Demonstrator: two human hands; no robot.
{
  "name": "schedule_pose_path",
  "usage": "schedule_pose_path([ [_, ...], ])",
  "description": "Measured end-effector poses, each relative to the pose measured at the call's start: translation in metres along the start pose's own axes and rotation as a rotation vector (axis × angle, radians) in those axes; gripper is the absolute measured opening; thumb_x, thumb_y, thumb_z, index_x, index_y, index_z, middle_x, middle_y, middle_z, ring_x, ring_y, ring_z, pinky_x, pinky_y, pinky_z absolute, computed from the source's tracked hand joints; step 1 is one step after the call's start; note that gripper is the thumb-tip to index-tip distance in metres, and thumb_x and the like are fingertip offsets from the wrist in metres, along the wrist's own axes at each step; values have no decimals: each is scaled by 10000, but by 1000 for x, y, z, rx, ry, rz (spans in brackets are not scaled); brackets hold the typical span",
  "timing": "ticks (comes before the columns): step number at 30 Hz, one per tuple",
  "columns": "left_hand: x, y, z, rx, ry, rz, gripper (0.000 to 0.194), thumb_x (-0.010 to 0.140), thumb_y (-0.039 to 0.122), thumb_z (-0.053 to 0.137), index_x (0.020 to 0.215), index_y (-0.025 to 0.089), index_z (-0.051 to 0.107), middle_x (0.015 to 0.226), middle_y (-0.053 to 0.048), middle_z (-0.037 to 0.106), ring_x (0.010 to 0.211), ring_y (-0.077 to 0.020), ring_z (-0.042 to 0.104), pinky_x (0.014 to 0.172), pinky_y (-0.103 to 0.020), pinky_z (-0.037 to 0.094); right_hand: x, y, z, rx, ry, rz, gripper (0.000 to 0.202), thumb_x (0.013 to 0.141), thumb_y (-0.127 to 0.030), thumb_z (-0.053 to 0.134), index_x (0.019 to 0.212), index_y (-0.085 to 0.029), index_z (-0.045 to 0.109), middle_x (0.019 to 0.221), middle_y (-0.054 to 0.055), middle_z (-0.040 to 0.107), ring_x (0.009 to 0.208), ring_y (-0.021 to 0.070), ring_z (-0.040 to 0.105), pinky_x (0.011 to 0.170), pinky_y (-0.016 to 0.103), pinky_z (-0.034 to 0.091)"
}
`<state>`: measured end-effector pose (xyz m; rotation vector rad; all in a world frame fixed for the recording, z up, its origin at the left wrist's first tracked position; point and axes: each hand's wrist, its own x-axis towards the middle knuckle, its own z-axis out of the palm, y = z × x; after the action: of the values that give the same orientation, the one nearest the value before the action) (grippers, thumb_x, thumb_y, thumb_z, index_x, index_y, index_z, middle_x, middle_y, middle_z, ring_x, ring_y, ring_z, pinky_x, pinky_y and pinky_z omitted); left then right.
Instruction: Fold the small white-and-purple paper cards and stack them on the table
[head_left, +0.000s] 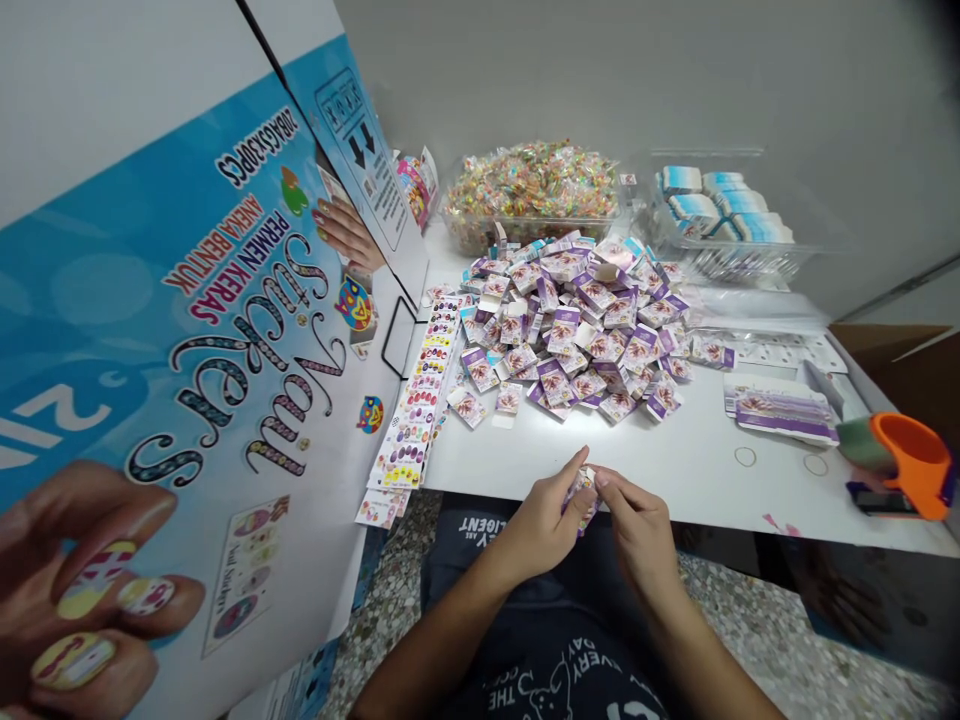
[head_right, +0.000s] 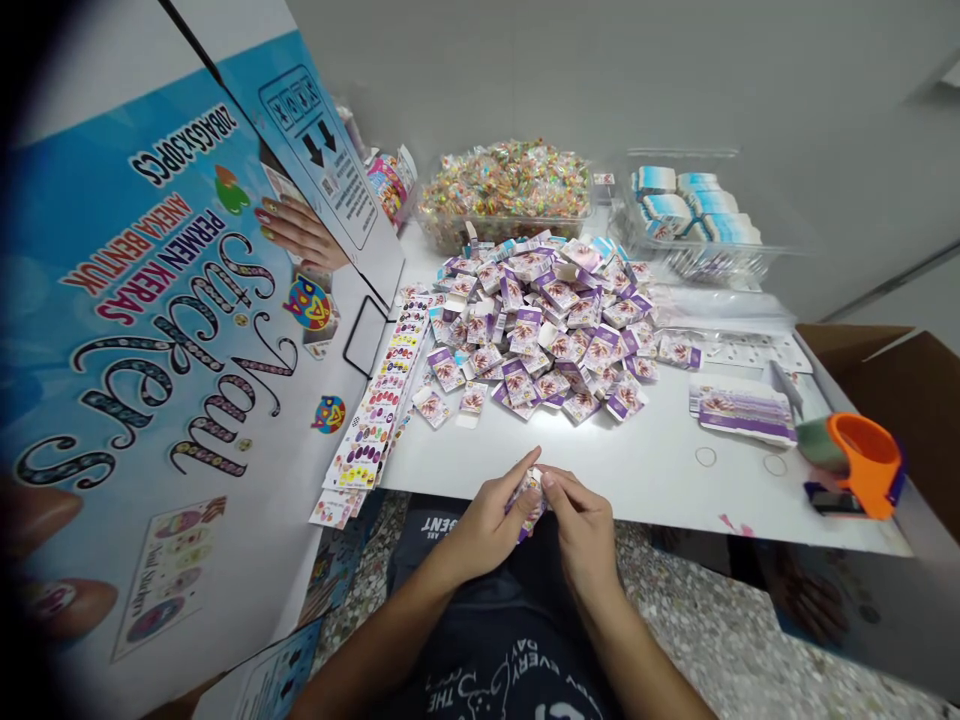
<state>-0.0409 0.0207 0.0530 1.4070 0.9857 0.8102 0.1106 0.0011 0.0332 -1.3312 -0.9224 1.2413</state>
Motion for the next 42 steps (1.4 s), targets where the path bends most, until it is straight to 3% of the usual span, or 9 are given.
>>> schedule_pose_path([
  [3, 0, 1, -1, 56, -23, 36, 644, 1038, 449, 433, 1583, 122, 326, 1219, -153, 701, 1139, -273, 638, 1032, -401, 456, -3, -2, 2, -121, 14, -137, 223, 939, -364, 672, 1078, -255, 807, 1110, 67, 774, 1017, 248, 690, 943, 440, 553],
  [9, 0, 0, -1, 42, -9, 35, 578, 1055, 448, 395, 1563, 182, 328, 1018, -83, 717, 915, -211, 667, 902, -362, 508, -3, 0, -1, -386, -79, -613, 391, 961, -139, 586, 1297, -304, 700, 1221, 83, 738, 1013, 240, 666, 867, 448, 555],
  [15, -2, -8, 4, -30, 54, 29, 328, 1054, 448, 395, 1174, 186, 553, 968, -54, 674, 823, -168, 636, 768, -294, 494, 13, -10, -15, -545, -293, -792, 484, 895, -45, 626, 1294, -312, 684, 1187, 82, 725, 909, 216, 650, 780, 398, 540],
  [21, 0, -15, 19, -78, 281, -12, 292, 1055, 467, 383, 1017, 206, 508, 823, -3, 600, 765, -161, 579, 745, -297, 455, 30, -29, -17, -435, -345, -441, 193, 915, -233, 686, 1108, -241, 695, 935, 52, 733, 829, 184, 670, 759, 335, 555],
  [25, 2, -12, 18, -43, 258, -2, 307, 1053, 483, 371, 947, 216, 478, 780, 17, 539, 720, -153, 540, 708, -292, 420, 41, -49, -19, -348, -526, -155, 362, 904, -361, 705, 1212, -223, 576, 780, -4, 688, 684, 146, 622, 675, 289, 537],
  [29, 3, -4, 9, -62, 217, -47, 316, 1053, 515, 340, 1082, 221, 454, 829, 8, 560, 750, -165, 563, 732, -303, 431, 51, -64, -18, -418, -713, -50, 286, 935, -393, 664, 1150, -216, 603, 714, -29, 660, 623, 122, 582, 605, 251, 482],
  [33, 6, -6, 10, -24, 189, -88, 460, 1062, 532, 252, 1393, 215, 296, 844, 10, 574, 746, -178, 559, 800, -338, 435, 81, -71, -9, -136, -303, -129, 281, 889, -460, 715, 994, -222, 610, 662, -47, 630, 550, 107, 589, 573, 243, 504],
  [37, 9, -25, 30, 50, 231, -50, 508, 1061, 522, 209, 1429, 174, 247, 808, 20, 533, 697, -180, 527, 777, -340, 433, 120, -79, -5, 202, 39, -232, 452, 802, -567, 764, 1086, -265, 584, 996, 12, 705, 907, 176, 730, 855, 372, 598],
  [42, 13, -32, 34, 325, 58, -56, 449, 1017, 510, 409, 1323, 182, 394, 753, 31, 584, 694, -197, 591, 734, -324, 421, 134, -62, -38, -112, 339, -340, 351, 772, -499, 781, 905, -186, 691, 852, 19, 689, 750, 160, 667, 733, 338, 585],
])
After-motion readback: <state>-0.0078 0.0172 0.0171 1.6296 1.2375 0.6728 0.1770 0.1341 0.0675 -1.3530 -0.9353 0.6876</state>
